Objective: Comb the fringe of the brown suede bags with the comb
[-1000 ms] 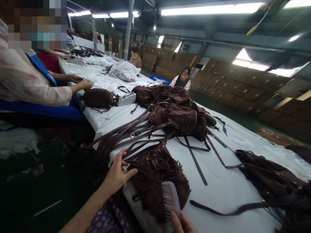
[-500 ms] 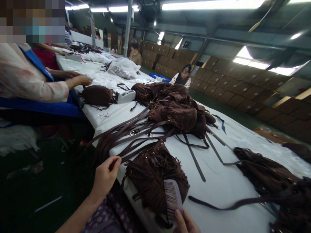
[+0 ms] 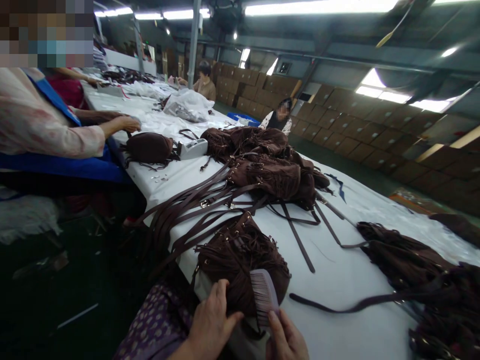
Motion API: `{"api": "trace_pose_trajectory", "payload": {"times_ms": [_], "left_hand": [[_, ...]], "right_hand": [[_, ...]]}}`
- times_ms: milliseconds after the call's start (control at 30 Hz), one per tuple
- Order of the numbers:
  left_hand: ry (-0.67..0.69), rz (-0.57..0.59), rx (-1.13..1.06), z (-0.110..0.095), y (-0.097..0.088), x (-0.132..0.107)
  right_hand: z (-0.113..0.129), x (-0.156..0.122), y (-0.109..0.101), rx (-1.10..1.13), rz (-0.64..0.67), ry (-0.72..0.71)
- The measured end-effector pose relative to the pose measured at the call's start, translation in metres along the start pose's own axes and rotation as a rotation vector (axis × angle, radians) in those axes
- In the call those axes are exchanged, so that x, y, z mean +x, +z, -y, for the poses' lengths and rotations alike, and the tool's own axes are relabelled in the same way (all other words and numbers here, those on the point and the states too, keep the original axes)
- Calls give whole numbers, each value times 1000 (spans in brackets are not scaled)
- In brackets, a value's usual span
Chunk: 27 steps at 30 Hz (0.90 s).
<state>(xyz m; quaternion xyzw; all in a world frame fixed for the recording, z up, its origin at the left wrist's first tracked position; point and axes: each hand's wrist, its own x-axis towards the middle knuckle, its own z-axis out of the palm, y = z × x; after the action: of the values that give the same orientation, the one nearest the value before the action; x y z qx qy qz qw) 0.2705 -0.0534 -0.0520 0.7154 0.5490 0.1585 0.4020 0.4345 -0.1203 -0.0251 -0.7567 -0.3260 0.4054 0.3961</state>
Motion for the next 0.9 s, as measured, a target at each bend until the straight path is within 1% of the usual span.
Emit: {"api": "trace_pose_trajectory", "payload": {"times_ms": [33,100,167,200,267,333,400,467,533,567,600,667,733,767,833,900], "left_hand": [[9,20,82,-3,1,1],[25,70,227,-6,1,2],[35,130,308,-6,-2,3],[45,162,309,-5,-4,5],[87,218,232,-1,-11,9],[149,263,101,4,-19,14],[186,319,-31,8,-28,18],[153,418,-162,7,-40,21],[110,507,-258,-1,-54,21],[118,512,-271,-7,-61,21],[153,478,-249,-14,-68,21],[256,344,-134,-30,-81,23],[327,241,16,-46,-91,26],[339,219,90,-53,-95,28],[351,216,184,-63,-101,34],[371,225,173,-67,-106,41]], "right_hand": [[4,-1,-2,-49,2,-36],[10,-2,-7,-132,-37,-130],[15,-3,-14,-191,-118,-265],[17,-4,-17,-212,-171,-340],[22,-5,-24,-249,-267,-451],[27,-7,-29,-280,-308,-466],[32,-8,-30,-290,-284,-405],[39,-6,-28,-272,-236,-360],[48,-3,-24,-253,-197,-372],[53,-1,-20,-247,-183,-392],[59,1,-16,-243,-170,-414],[68,3,-4,-240,-127,-458],[72,3,12,-257,-22,-483],[73,3,20,-261,50,-472],[69,2,34,-203,193,-422],[64,2,42,-26,256,-383]]}}
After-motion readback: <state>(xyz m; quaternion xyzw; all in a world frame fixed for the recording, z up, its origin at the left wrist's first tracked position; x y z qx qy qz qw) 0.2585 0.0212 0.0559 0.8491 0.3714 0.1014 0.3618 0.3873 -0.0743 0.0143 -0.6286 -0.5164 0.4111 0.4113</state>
